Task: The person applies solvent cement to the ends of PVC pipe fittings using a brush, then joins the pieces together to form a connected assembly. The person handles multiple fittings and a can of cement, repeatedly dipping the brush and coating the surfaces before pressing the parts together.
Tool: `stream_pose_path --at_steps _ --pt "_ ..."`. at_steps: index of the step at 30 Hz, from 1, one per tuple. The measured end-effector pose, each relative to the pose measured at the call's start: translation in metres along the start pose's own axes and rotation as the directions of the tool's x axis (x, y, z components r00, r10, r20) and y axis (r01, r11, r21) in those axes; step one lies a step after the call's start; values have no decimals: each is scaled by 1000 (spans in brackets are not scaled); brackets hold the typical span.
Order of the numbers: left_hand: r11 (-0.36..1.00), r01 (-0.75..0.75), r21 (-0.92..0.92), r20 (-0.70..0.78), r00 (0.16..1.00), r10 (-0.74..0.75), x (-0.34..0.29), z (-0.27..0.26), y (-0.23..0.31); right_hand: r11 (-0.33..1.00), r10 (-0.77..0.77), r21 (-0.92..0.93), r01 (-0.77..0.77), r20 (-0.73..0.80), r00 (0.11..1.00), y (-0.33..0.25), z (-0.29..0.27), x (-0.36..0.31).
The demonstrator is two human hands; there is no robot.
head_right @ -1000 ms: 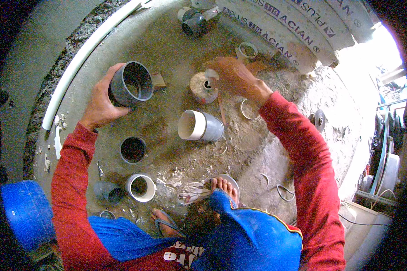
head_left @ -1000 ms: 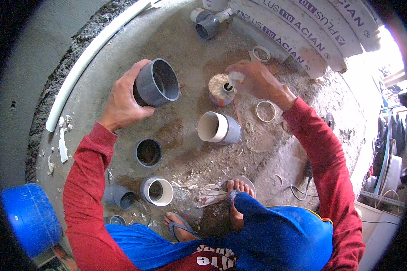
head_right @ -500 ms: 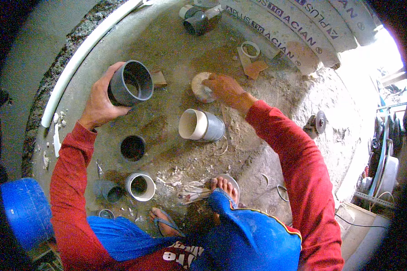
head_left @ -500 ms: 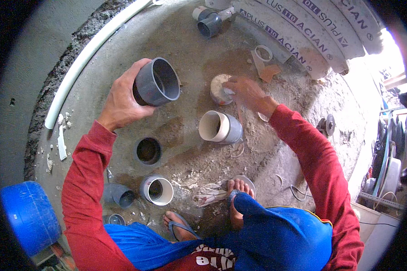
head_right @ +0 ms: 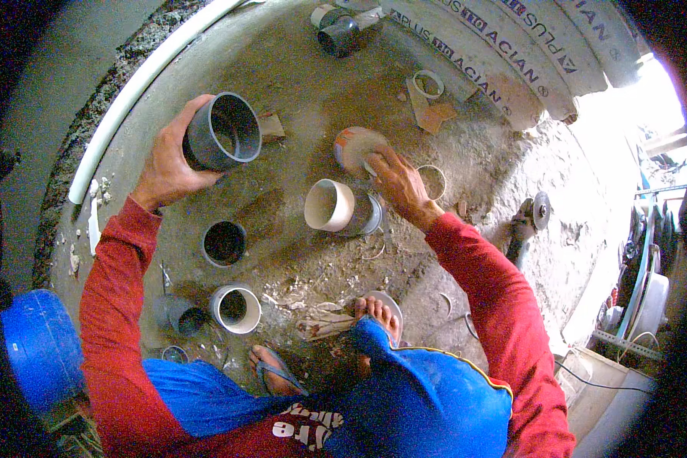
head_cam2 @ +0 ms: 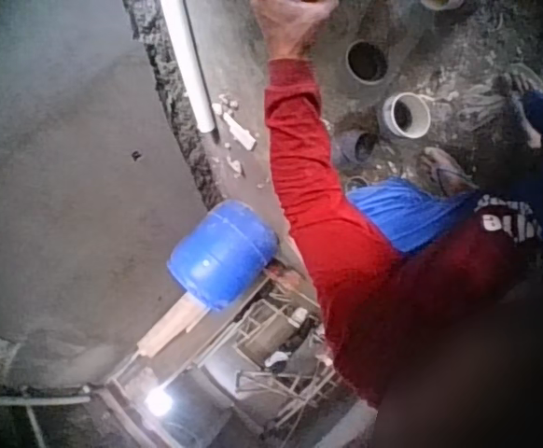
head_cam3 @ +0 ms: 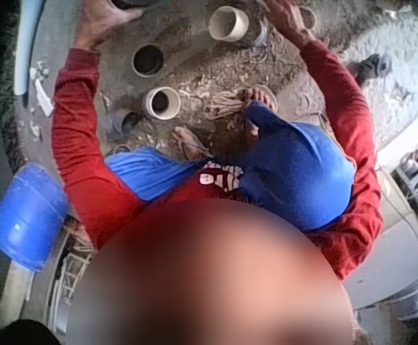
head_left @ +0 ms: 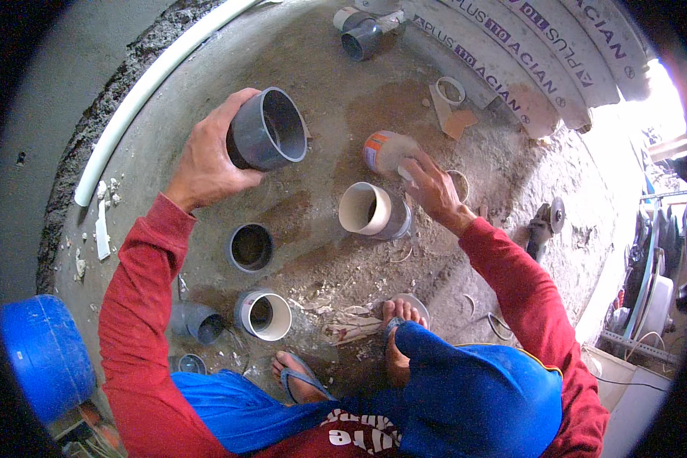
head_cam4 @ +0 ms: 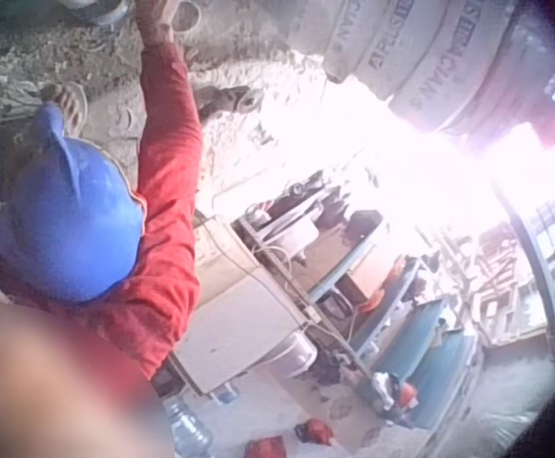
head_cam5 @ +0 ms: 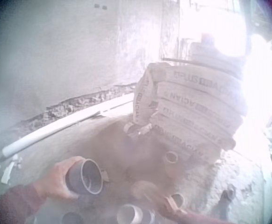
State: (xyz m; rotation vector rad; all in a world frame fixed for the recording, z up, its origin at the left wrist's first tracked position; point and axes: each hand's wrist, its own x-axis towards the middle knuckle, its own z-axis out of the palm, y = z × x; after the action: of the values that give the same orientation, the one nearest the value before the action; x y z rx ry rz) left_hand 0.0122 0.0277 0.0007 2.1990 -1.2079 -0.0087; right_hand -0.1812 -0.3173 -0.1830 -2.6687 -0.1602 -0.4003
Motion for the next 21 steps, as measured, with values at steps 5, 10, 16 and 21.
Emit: stream_pose_path --at_steps 5,10,16,21 --pt "1000 -17 -16 -22 1000 17 -1 -1 2 999 0 -41 1 32 999 4 2 -5" --pt "1000 20 -22 9 1000 -19 0 -4 6 1000 6 20 -9 143 990 9 -8 31" --pt "997 70 -41 59 996 -67 0 0 8 1000 17 -13 -14 301 953 5 -2 100" --pt "994 93 -53 96 992 -87 -1 4 6 996 -41 -54 70 427 903 4 -10 122"
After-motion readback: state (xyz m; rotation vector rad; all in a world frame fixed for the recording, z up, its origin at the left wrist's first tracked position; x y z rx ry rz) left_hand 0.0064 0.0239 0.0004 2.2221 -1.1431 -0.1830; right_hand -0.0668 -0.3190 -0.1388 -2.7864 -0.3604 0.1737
